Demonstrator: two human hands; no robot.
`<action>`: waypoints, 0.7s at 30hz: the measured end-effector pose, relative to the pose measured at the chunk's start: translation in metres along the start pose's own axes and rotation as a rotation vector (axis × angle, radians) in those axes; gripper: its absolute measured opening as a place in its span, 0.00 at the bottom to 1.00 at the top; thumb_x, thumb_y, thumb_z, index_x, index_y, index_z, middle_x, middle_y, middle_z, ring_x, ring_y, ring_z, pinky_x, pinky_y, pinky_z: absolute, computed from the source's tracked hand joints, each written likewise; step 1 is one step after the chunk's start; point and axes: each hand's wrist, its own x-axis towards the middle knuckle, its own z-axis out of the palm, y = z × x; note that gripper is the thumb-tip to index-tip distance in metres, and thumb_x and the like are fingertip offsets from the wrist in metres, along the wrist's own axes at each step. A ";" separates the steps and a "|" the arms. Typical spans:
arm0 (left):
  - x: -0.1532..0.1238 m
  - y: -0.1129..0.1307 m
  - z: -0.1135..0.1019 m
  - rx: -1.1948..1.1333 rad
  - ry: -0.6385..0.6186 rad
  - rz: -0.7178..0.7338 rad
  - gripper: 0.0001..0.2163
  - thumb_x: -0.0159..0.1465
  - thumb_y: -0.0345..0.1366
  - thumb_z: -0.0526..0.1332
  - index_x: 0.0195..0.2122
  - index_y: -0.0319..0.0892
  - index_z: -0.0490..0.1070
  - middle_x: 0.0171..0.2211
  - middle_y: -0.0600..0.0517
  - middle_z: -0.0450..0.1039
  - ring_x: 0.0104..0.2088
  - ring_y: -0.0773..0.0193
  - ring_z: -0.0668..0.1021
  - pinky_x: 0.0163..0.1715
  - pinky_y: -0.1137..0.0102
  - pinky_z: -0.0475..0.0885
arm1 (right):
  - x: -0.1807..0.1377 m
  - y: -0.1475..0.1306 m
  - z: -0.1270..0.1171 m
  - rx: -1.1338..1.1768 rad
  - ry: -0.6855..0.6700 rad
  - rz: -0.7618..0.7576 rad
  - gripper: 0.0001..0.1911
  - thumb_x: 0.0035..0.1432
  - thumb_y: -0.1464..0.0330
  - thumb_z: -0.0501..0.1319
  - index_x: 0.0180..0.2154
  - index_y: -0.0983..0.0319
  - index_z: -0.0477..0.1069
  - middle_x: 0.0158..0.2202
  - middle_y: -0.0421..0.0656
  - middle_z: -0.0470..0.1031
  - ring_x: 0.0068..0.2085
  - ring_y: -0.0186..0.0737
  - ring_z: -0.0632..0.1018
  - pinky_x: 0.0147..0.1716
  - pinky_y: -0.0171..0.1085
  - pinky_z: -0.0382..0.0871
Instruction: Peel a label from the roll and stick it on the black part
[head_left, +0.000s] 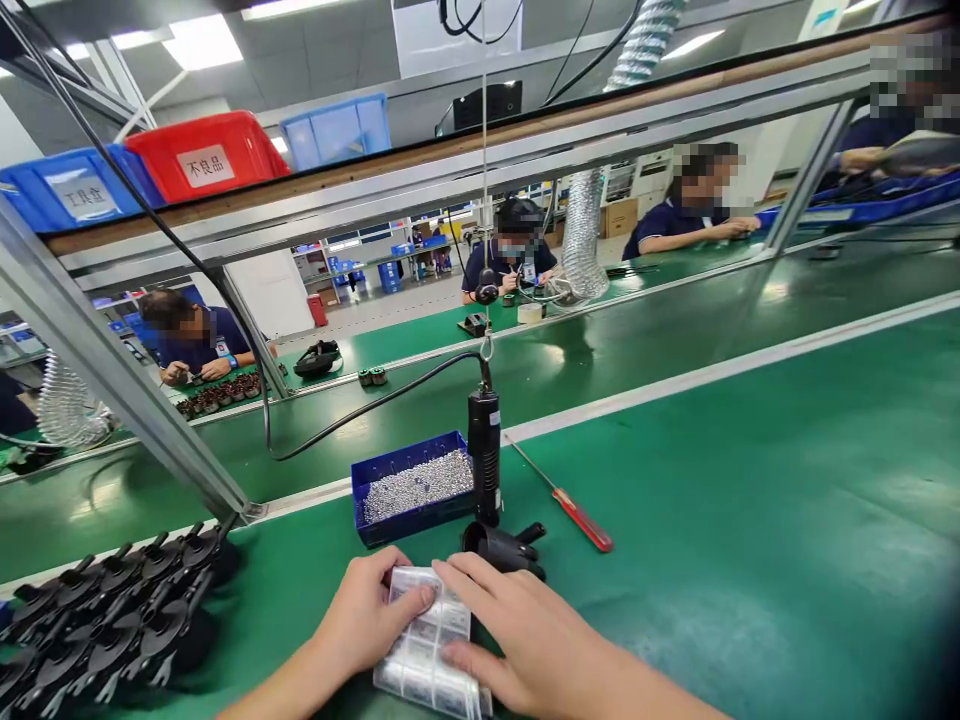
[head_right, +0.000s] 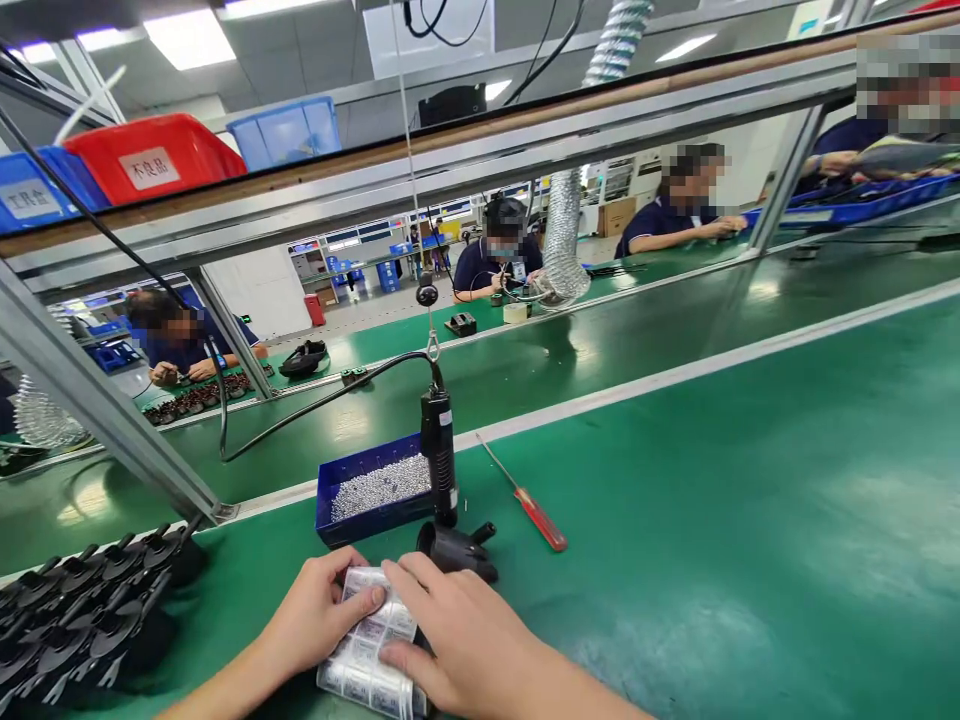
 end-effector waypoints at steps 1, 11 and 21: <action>-0.001 -0.003 0.004 -0.055 0.046 0.021 0.16 0.68 0.52 0.68 0.36 0.43 0.75 0.29 0.55 0.71 0.30 0.62 0.70 0.31 0.69 0.61 | 0.000 0.001 0.000 -0.005 -0.040 0.046 0.39 0.68 0.65 0.76 0.74 0.67 0.66 0.66 0.58 0.76 0.54 0.65 0.85 0.49 0.56 0.87; -0.012 -0.003 0.015 -0.510 0.241 0.278 0.18 0.67 0.50 0.74 0.35 0.43 0.72 0.49 0.44 0.79 0.42 0.56 0.83 0.44 0.65 0.79 | 0.012 0.014 0.001 0.483 0.213 0.200 0.07 0.75 0.68 0.63 0.47 0.61 0.80 0.36 0.41 0.80 0.29 0.40 0.76 0.33 0.40 0.71; -0.013 0.003 0.016 -0.382 0.330 0.174 0.16 0.66 0.51 0.71 0.31 0.42 0.84 0.31 0.48 0.82 0.31 0.60 0.79 0.32 0.70 0.72 | 0.014 0.006 0.002 0.704 0.311 0.217 0.15 0.77 0.62 0.61 0.37 0.60 0.79 0.35 0.42 0.75 0.30 0.39 0.73 0.28 0.38 0.61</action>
